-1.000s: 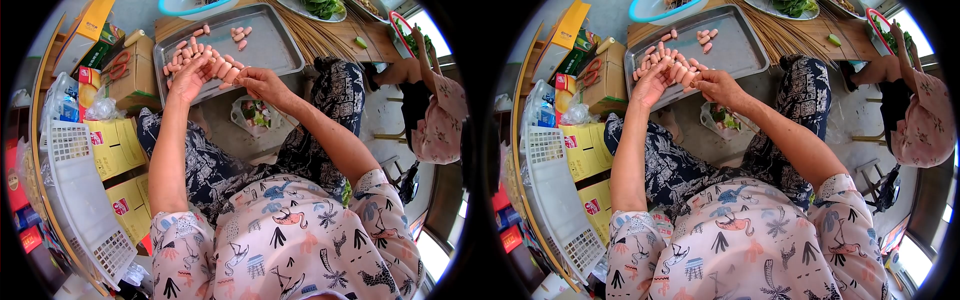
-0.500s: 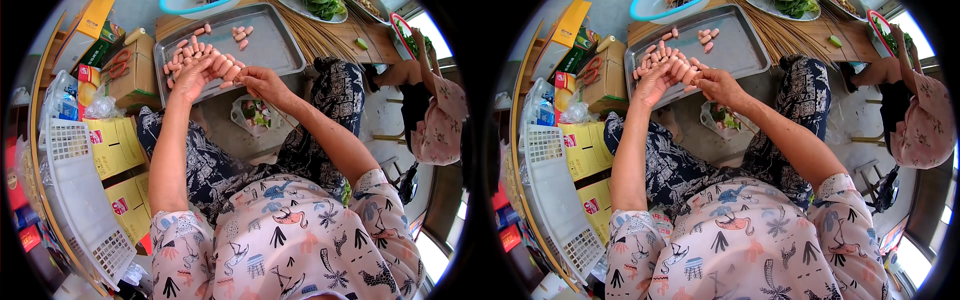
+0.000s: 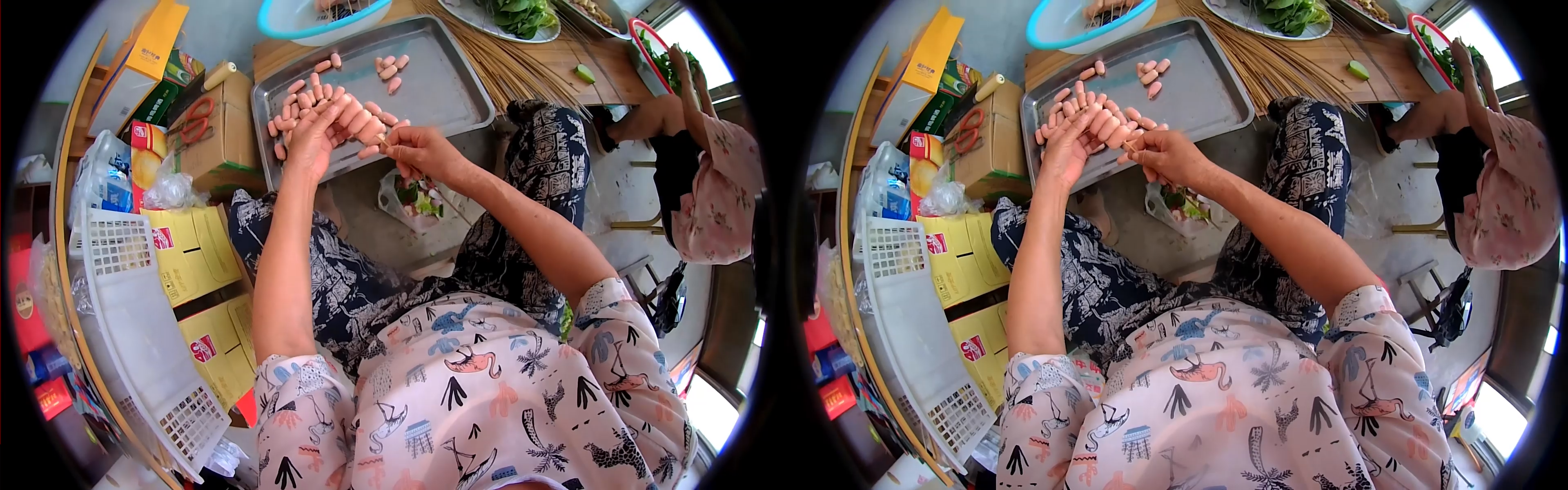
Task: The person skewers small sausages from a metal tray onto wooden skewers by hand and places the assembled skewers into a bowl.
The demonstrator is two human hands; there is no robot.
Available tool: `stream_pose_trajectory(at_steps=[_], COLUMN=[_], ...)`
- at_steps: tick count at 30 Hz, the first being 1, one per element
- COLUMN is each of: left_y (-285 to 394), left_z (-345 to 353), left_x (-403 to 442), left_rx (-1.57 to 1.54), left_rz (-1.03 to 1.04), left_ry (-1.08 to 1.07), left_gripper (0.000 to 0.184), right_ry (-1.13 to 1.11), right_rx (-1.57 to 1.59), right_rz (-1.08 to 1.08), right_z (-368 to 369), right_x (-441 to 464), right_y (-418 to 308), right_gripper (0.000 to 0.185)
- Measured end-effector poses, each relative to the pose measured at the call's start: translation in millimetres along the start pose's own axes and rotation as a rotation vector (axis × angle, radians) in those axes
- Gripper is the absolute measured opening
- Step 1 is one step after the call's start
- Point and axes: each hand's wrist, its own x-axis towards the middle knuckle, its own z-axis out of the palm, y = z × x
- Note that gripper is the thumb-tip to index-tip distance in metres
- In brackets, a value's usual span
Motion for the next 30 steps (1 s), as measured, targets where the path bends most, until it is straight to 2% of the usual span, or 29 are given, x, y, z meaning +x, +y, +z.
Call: stream_pose_trajectory(at_steps=[3, 5, 7, 9, 11, 12, 14, 16, 20, 30], left_y=[-2.8, -2.1, 0.1, -2.5, 1.6, -4.8, -9.1, -17.8, -20.6, -17.7], left_z=[1.8, 4.4, 12.1, 20.9, 37.5, 45.3, 73.5, 94.3, 126.2, 159.2], left_x=[2.1, 0.6, -7.9, -14.3, -32.9, -44.2, -66.8, -84.6, -97.9, -95.9], left_rx=[-0.012, -0.026, 0.051, 0.148, 0.239, 0.214, 0.198, 0.175, 0.07, 0.04], left_rz=[-0.002, -0.001, 0.027, -0.054, -0.168, -0.184, -0.282, -0.284, -0.307, -0.279], left_ry=[0.011, 0.007, 0.073, 0.149, 0.005, -0.042, -0.127, -0.186, -0.157, -0.082], left_gripper=[0.041, 0.04, 0.029, 0.031, 0.033, 0.027, 0.03, 0.036, 0.035, 0.028], right_ry=[0.009, 0.045, 0.083, 0.166, 0.239, 0.288, 0.314, 0.374, 0.42, 0.511], right_rx=[0.055, 0.261, 0.315, 0.412, 0.431, 0.446, 0.505, 0.542, 0.621, 0.705], right_rz=[-0.015, 0.064, 0.031, -0.003, -0.028, -0.033, -0.083, -0.075, -0.089, -0.145], right_z=[-0.8, -1.7, -6.2, -10.7, -14.8, -15.7, -16.7, -17.7, -25.3, -34.4], right_x=[-2.2, -2.8, 1.8, 6.4, 10.2, 10.6, 9.1, 9.3, 6.6, -5.0], right_y=[-2.2, -9.1, -6.0, -5.6, -7.8, -9.2, -16.5, -19.5, -23.0, -36.3], right_gripper=[0.015, 0.015, 0.015, 0.016, 0.017, 0.017, 0.015, 0.014, 0.014, 0.016])
